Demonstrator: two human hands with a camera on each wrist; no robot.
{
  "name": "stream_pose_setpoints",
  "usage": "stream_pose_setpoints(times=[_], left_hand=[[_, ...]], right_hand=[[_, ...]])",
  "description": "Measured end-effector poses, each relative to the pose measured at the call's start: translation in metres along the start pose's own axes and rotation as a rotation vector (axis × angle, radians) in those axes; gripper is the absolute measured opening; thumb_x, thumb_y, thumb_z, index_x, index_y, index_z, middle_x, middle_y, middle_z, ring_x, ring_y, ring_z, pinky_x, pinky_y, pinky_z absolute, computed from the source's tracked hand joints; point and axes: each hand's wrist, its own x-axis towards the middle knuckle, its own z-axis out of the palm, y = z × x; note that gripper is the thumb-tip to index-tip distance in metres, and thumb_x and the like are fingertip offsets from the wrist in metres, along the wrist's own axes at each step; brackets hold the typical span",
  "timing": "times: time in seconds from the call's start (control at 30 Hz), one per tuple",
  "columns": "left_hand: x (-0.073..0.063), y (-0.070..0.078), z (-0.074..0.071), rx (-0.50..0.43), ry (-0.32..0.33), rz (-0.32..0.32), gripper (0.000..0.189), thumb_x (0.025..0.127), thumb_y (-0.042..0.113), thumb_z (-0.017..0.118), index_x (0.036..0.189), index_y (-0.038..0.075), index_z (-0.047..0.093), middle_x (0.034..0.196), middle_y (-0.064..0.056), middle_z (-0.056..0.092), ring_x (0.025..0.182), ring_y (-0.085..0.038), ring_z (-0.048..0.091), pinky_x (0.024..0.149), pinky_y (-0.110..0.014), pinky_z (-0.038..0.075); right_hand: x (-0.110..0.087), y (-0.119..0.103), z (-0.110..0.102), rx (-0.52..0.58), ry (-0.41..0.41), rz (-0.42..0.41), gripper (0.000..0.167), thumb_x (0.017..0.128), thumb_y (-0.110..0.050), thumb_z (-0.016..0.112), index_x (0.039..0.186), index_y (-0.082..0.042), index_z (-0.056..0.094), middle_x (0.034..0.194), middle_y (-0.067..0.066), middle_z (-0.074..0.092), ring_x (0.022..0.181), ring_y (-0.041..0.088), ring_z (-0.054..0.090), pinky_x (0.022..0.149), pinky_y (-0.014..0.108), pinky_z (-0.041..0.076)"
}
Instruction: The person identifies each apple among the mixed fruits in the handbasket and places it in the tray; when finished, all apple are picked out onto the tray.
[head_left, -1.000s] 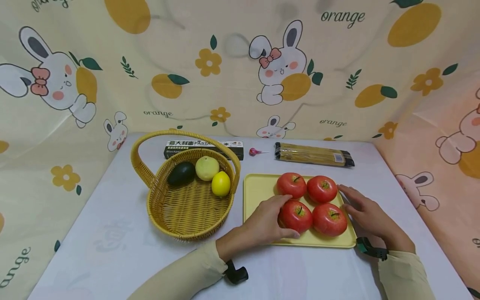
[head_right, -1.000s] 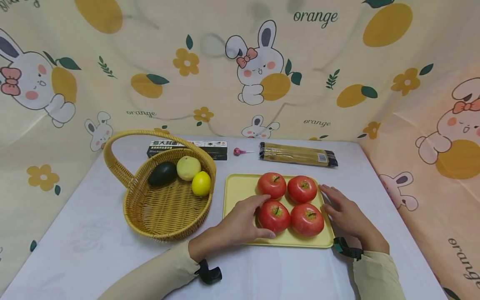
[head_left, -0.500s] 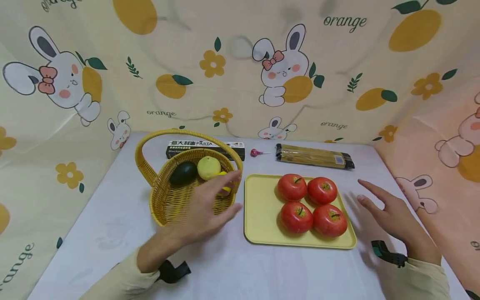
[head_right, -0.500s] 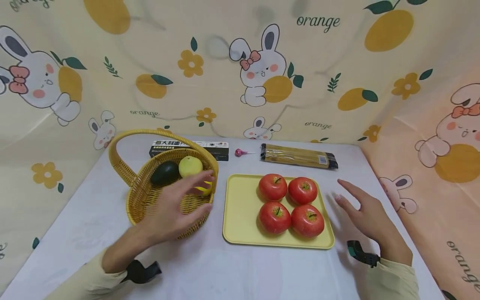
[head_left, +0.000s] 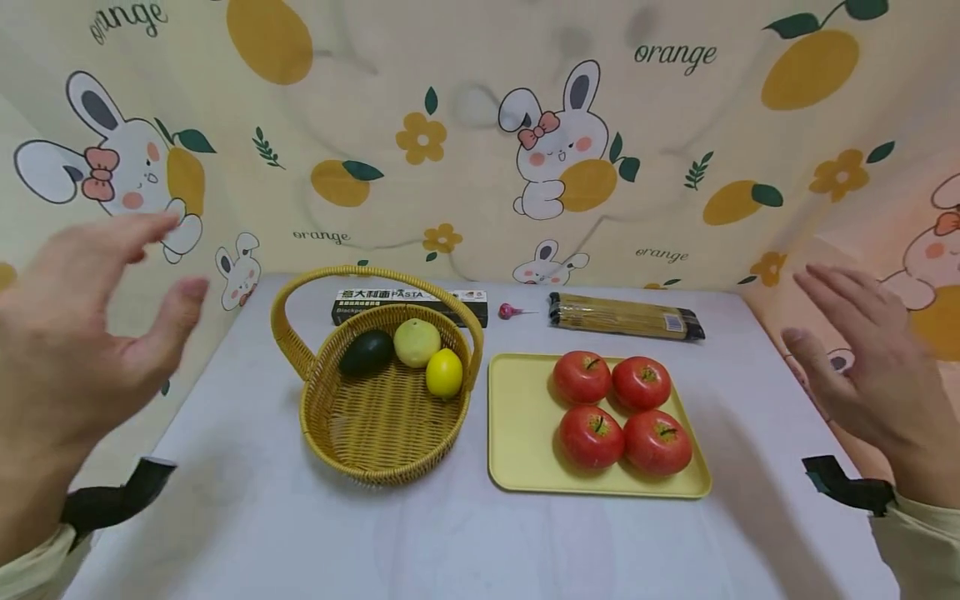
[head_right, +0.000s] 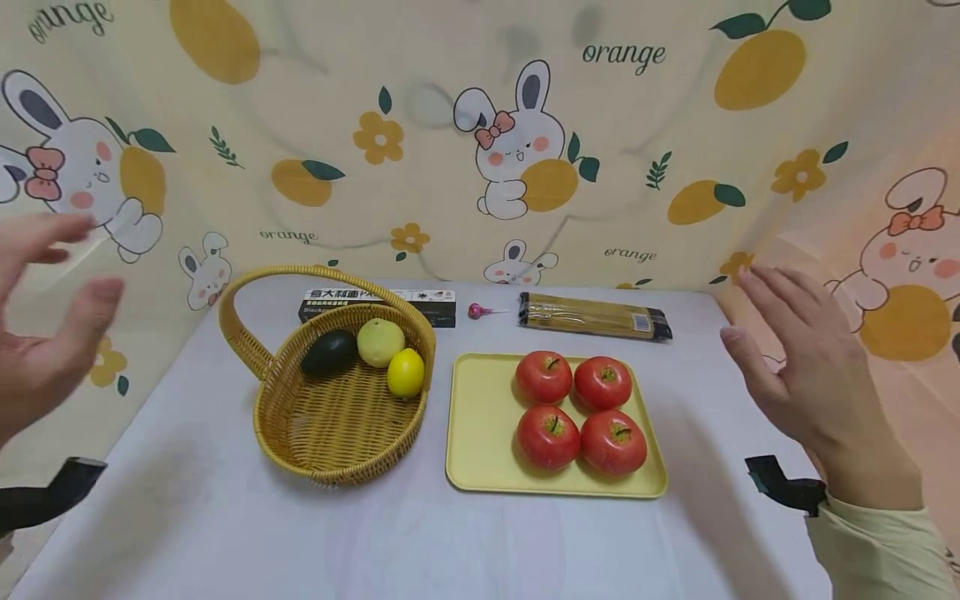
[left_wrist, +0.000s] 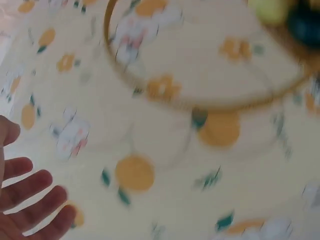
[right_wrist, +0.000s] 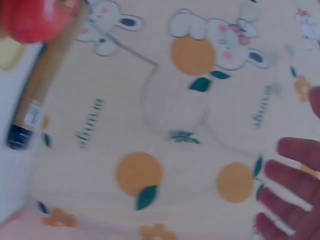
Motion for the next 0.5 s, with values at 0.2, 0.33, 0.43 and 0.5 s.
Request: stream_pose_setpoints(times=[0.2,0.33,0.43,0.5], left_hand=[[0.005,-0.019,-0.009,0.065,0.086,-0.051,0.085,0.104,0.069,0.046,0.149,-0.002,0.062,0.145,-0.035,0.062,0.136,-0.054,0.053,0.129,-0.044,0.038],[-0.007,-0.028,0.010,0.138,0.065,-0.029,0.083,0.105,0.064,0.041,0.153,-0.002,0.057,0.148,-0.034,0.059,0.140,-0.055,0.050,0.129,-0.055,0.035],[-0.023,-0.042,0.032,0.171,-0.015,-0.028,0.083,0.106,0.061,0.037,0.157,-0.003,0.050,0.151,-0.035,0.054,0.142,-0.058,0.045,0.127,-0.064,0.035],[-0.037,-0.054,0.045,0.201,-0.108,-0.051,0.082,0.106,0.058,0.035,0.161,-0.003,0.045,0.156,-0.036,0.050,0.146,-0.059,0.041,0.123,-0.071,0.035]], right_hand=[[0.027,-0.003,-0.009,-0.079,0.202,-0.106,0.080,0.112,-0.059,0.040,0.150,0.009,0.058,0.157,0.034,0.055,0.151,0.055,0.046,0.136,0.057,0.027],[0.020,0.006,0.008,-0.117,0.194,-0.097,0.080,0.112,-0.060,0.037,0.156,0.005,0.054,0.161,0.031,0.052,0.151,0.055,0.045,0.136,0.058,0.027],[0.004,0.019,0.027,-0.125,0.095,-0.077,0.084,0.111,-0.064,0.033,0.164,0.000,0.045,0.169,0.028,0.044,0.157,0.052,0.038,0.138,0.056,0.020],[-0.008,0.030,0.042,-0.128,-0.005,-0.059,0.086,0.111,-0.065,0.033,0.169,-0.002,0.036,0.175,0.026,0.035,0.162,0.050,0.030,0.139,0.056,0.015]])
